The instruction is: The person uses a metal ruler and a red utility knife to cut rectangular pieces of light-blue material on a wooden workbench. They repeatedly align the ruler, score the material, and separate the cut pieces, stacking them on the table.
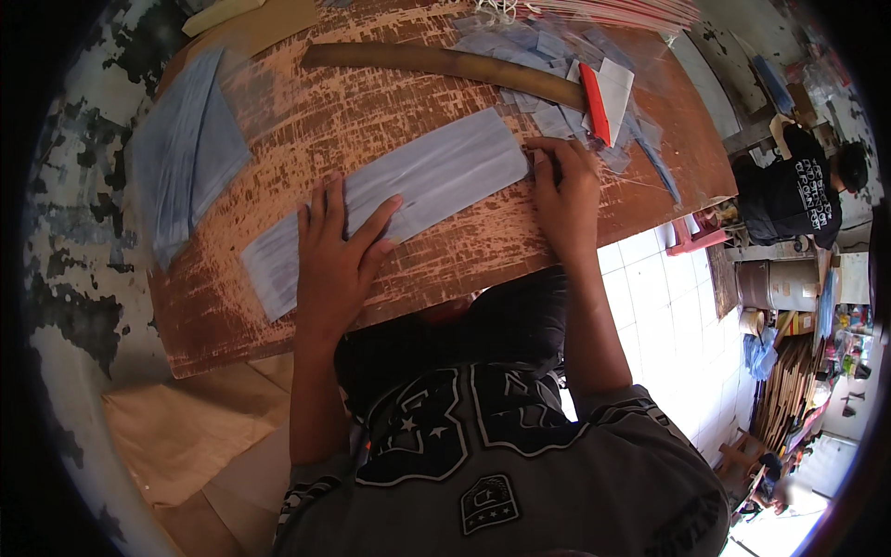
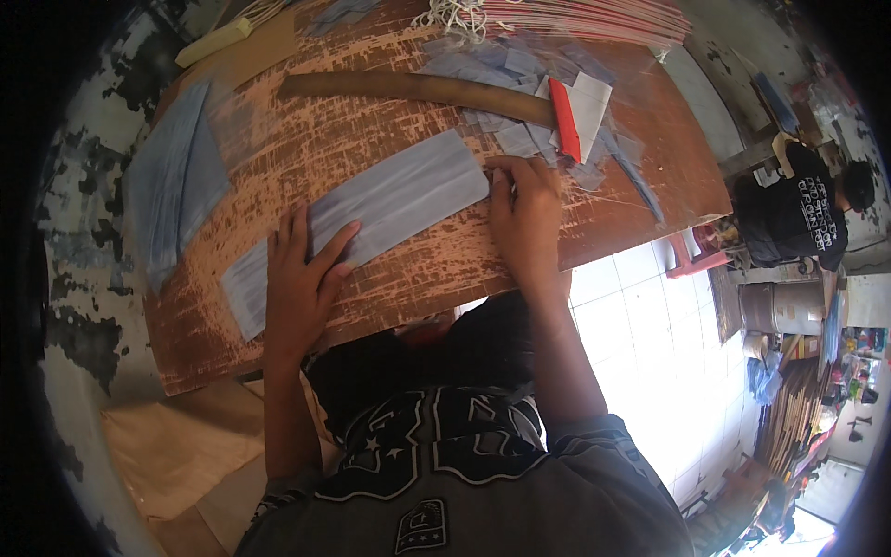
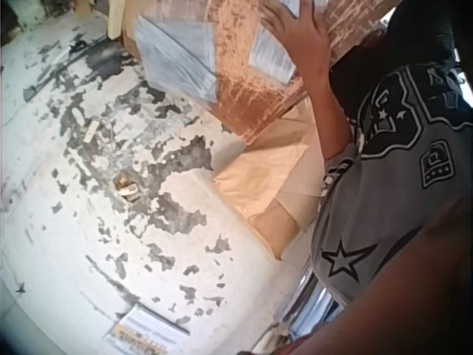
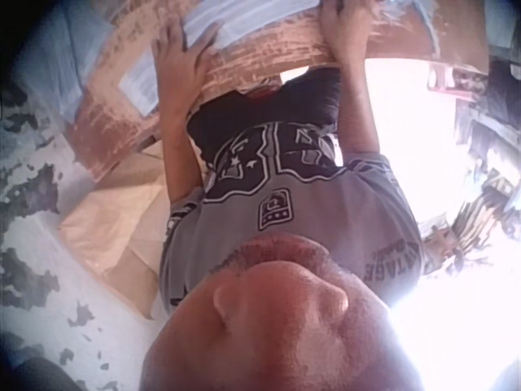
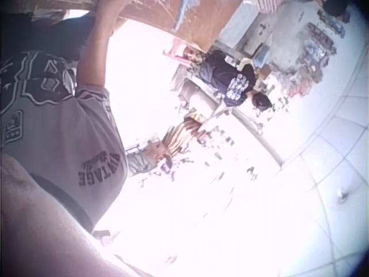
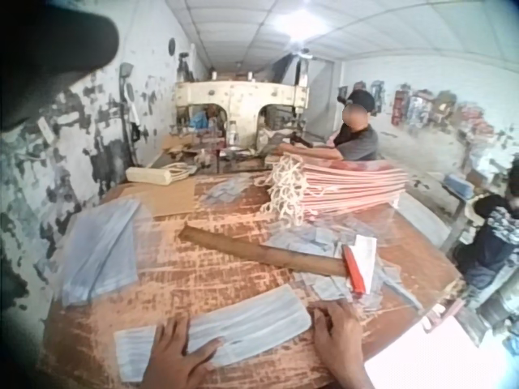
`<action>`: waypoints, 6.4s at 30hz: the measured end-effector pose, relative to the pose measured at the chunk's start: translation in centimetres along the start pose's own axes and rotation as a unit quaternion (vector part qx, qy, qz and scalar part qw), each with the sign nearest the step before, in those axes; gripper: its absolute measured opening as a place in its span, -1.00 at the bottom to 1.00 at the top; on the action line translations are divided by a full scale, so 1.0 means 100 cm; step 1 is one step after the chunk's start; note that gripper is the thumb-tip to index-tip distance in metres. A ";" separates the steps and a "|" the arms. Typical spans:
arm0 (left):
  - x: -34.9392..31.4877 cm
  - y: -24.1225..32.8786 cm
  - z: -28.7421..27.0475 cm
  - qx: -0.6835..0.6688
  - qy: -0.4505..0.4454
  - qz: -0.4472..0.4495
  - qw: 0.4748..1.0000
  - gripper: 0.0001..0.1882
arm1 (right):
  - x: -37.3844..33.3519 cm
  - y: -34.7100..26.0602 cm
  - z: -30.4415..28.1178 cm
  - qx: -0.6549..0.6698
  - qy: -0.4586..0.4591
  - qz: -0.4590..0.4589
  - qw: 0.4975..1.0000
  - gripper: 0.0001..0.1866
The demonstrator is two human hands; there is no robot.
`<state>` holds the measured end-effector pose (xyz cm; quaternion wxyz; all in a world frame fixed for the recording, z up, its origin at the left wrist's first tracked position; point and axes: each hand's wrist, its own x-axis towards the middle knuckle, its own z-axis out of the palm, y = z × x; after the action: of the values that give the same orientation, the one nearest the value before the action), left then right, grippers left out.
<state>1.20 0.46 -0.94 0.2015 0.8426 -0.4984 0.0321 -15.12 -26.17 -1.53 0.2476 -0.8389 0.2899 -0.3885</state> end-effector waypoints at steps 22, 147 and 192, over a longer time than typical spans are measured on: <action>0.000 -0.004 0.001 0.006 -0.007 0.009 1.000 -0.45 | 0.085 0.070 -0.047 -0.243 0.016 0.024 0.970 -0.47; 0.001 -0.005 0.005 -0.003 0.004 -0.024 1.000 -0.23 | -0.121 -0.115 -0.021 0.438 -0.359 0.302 0.767 -0.35; 0.001 -0.009 0.008 0.009 0.002 -0.014 1.000 -0.14 | -0.125 -0.108 -0.017 0.431 -0.357 0.310 0.769 -0.36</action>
<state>1.92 0.43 -1.96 0.1950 0.8514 -0.4856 0.0351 -19.94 -10.40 0.00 0.7757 -0.5870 0.2267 -0.0480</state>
